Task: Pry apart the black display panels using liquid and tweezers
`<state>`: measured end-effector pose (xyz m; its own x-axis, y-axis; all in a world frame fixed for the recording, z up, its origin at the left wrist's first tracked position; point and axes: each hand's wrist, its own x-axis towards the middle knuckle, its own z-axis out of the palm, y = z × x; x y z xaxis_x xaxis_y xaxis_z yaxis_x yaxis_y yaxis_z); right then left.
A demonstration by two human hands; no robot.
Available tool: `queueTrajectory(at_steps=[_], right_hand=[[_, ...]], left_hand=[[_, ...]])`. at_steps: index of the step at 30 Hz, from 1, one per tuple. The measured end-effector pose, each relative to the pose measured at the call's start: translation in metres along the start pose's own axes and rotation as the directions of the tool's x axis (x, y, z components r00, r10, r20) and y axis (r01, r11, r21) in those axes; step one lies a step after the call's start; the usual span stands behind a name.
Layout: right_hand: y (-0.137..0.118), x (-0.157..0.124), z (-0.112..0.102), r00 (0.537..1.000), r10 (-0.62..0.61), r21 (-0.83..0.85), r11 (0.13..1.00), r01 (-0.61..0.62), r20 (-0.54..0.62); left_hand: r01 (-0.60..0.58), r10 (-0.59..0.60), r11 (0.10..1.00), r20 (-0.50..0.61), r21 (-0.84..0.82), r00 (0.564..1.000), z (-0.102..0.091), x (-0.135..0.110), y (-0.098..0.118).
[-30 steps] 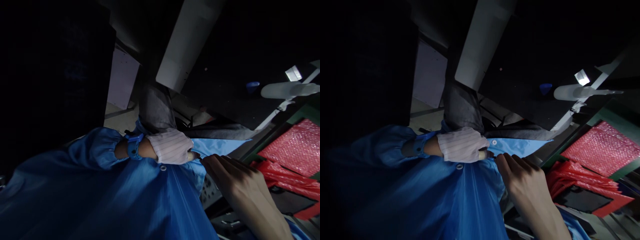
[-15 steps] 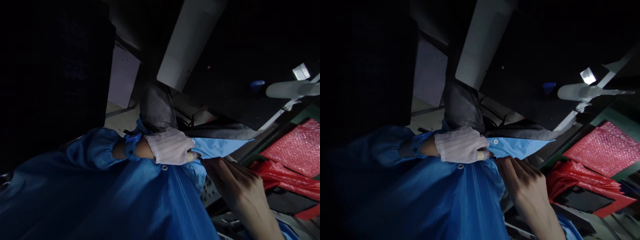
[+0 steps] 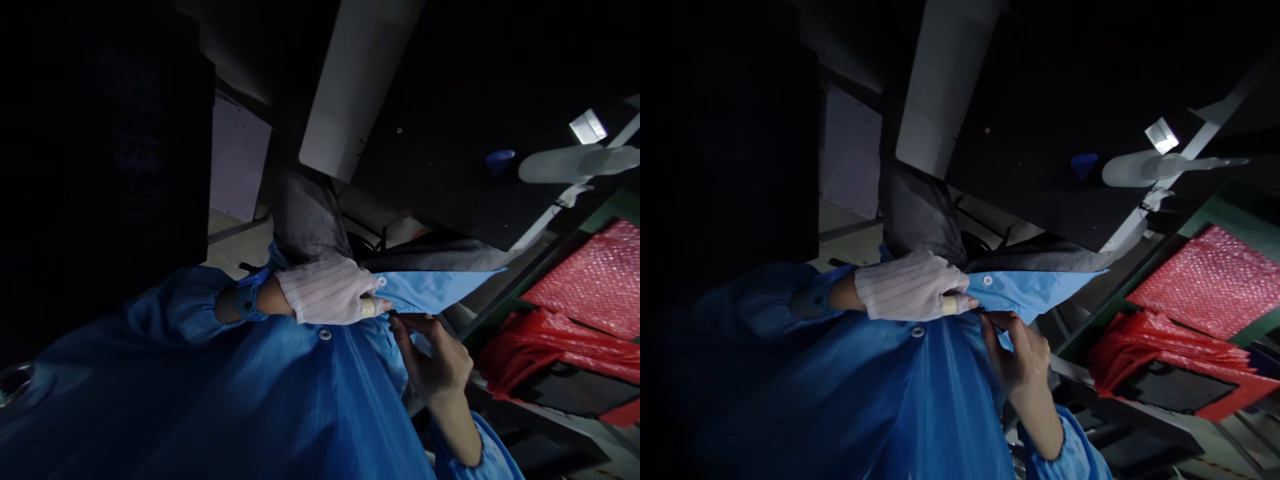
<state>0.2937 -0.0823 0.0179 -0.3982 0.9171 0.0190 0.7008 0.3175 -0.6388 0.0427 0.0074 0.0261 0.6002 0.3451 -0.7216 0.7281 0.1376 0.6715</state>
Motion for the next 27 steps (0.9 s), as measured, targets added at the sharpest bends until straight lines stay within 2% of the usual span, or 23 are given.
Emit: queueTrajectory(at_steps=[5, 18, 27], right_hand=[[-0.003, -0.004, 0.006, 0.998, 0.065, 0.073, 0.995, -0.063, -0.017], [0.004, -0.020, 0.021, 0.993, 0.116, 0.189, 0.975, -0.116, 0.010], [0.008, -0.027, 0.028, 0.992, 0.124, 0.187, 0.975, -0.122, 0.004]], left_hand=[[-0.002, 0.002, 1.000, 0.003, 0.002, 1.000, 0.000, 0.004, -0.002], [0.034, -0.034, 0.999, 0.028, -0.015, 0.999, 0.002, 0.013, -0.007], [0.080, -0.080, 0.997, 0.029, 0.009, 0.996, 0.003, 0.014, -0.007]])
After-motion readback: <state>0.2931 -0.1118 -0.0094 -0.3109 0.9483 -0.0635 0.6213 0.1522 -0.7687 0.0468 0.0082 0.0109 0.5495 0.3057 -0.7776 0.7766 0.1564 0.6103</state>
